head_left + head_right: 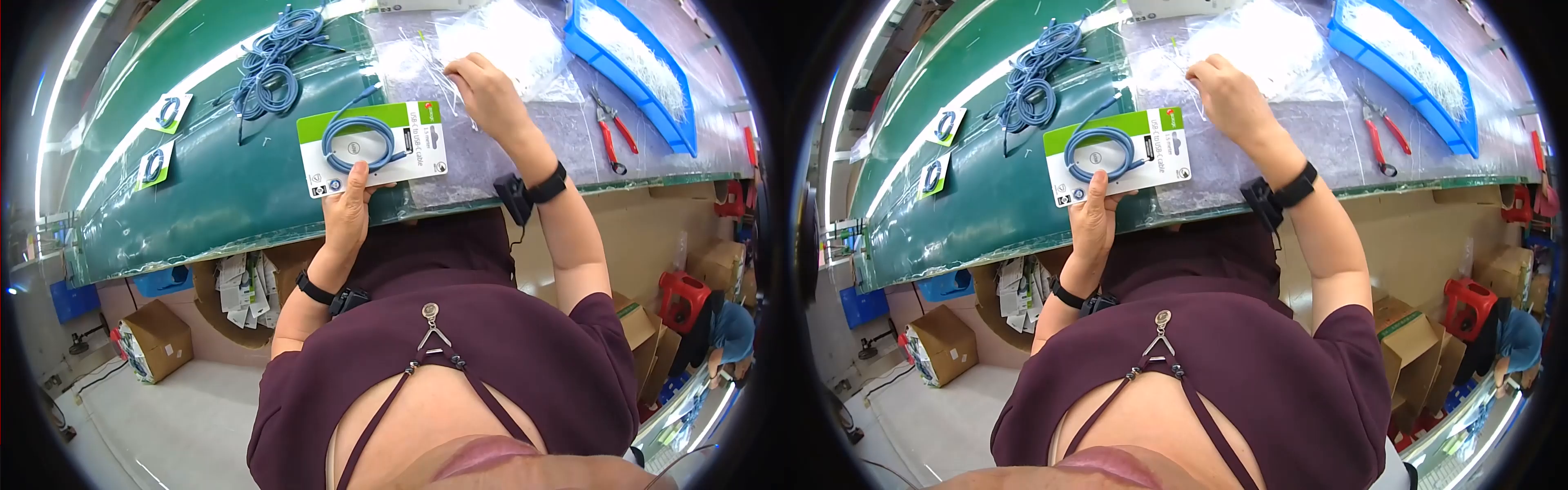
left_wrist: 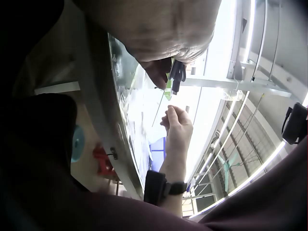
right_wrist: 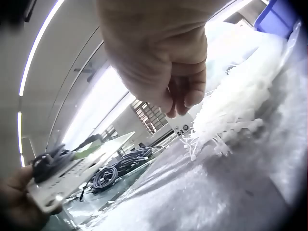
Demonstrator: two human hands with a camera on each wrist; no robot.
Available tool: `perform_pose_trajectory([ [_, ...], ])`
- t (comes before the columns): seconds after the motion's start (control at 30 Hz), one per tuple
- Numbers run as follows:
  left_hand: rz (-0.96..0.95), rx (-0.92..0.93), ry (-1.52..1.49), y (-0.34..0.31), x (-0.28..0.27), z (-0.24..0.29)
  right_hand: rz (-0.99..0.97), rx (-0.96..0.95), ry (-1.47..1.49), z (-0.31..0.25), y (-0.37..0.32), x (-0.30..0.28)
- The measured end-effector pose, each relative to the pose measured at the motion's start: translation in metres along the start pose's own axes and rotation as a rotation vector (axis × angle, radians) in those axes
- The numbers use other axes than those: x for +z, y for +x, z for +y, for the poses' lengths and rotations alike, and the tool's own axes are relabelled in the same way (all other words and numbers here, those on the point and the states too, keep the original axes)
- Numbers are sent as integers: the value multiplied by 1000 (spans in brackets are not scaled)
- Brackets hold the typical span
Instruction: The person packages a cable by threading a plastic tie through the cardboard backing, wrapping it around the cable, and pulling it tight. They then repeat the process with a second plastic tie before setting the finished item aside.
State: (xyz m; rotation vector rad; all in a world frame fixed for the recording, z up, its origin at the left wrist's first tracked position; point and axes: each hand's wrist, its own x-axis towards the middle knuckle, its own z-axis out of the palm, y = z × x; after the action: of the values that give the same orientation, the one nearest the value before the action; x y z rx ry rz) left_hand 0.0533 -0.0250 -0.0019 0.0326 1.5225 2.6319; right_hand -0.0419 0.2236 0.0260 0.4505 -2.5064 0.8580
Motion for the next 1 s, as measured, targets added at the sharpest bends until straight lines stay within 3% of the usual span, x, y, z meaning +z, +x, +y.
perform_pose_trajectory([
  [0.07, -1, 4, -7, 1, -2, 1, -102, 37, -164, 10, 19, 21],
  [0.37, 6, -2, -40, 1, -17, 3, -63, 67, -335, 30, 70, 86],
  [0.47, 6, -6, -17, 1, -18, 2, -164, 80, -441, 48, 78, 98],
  [0.6, 10, -12, -41, 1, -20, 2, -301, 145, -358, 64, 87, 98],
  [0.63, 9, -8, -41, 2, -20, 3, -297, 142, -358, 60, 87, 93],
  [0.73, 43, -28, -73, 4, -17, 4, 86, -101, -36, 22, 81, 53],
  [0.8, 61, -31, -144, 11, -15, 6, 54, 132, 305, -24, 67, 17],
  [0.87, 93, -36, -278, 17, -15, 9, 43, 201, 454, -42, 50, -9],
  [0.9, 118, -42, -265, 20, -14, 12, 27, 212, 476, -47, 39, -20],
  [0.97, 47, -69, -487, 30, -10, 19, 163, -38, 261, -55, 19, -38],
  [1.0, 57, -65, -475, 33, -10, 21, 162, -37, 277, -62, 7, -42],
])
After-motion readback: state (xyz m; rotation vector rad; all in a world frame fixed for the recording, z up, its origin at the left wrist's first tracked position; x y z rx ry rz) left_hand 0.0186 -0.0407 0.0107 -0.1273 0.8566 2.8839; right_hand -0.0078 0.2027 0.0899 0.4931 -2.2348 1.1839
